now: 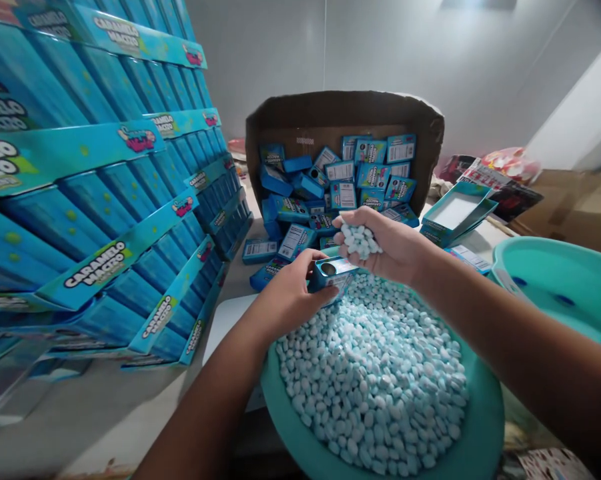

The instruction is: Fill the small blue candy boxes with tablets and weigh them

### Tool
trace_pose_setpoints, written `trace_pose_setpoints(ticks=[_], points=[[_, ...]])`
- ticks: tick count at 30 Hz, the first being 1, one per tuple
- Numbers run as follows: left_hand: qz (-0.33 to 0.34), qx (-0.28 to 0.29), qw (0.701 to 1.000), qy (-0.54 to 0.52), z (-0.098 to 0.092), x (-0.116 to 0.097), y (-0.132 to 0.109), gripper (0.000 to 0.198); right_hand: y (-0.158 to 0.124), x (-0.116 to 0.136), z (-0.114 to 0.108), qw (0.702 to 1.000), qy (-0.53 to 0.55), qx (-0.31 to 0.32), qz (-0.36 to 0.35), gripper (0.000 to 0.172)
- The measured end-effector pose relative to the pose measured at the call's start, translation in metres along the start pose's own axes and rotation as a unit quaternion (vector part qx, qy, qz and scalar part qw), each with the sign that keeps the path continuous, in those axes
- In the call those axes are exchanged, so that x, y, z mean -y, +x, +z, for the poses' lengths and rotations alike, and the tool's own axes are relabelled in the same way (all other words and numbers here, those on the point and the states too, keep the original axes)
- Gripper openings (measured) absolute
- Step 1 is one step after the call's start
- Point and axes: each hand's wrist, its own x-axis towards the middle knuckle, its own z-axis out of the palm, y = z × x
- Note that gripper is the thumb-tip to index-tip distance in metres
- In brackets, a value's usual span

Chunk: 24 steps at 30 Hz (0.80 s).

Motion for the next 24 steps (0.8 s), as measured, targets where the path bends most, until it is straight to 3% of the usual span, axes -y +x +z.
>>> trace_pose_setpoints(ticks=[4, 9, 24], points=[[0.018, 0.014, 1.000, 0.004, 0.002, 0.003, 0.000, 0.038, 0.013, -0.003, 0.009, 0.998, 0.052, 0.007, -0.025, 0.012], [0.028, -0.005, 0.999, 0.044, 0.004, 0.007, 0.001, 0.039, 0.022, -0.019, 0.017, 0.996, 0.019, 0.003, -0.086, 0.018], [0.053, 0.054, 0.993, 0.088, 0.002, -0.006, -0.002, 0.036, 0.022, -0.036, 0.011, 0.986, 0.019, -0.042, -0.163, 0.029]])
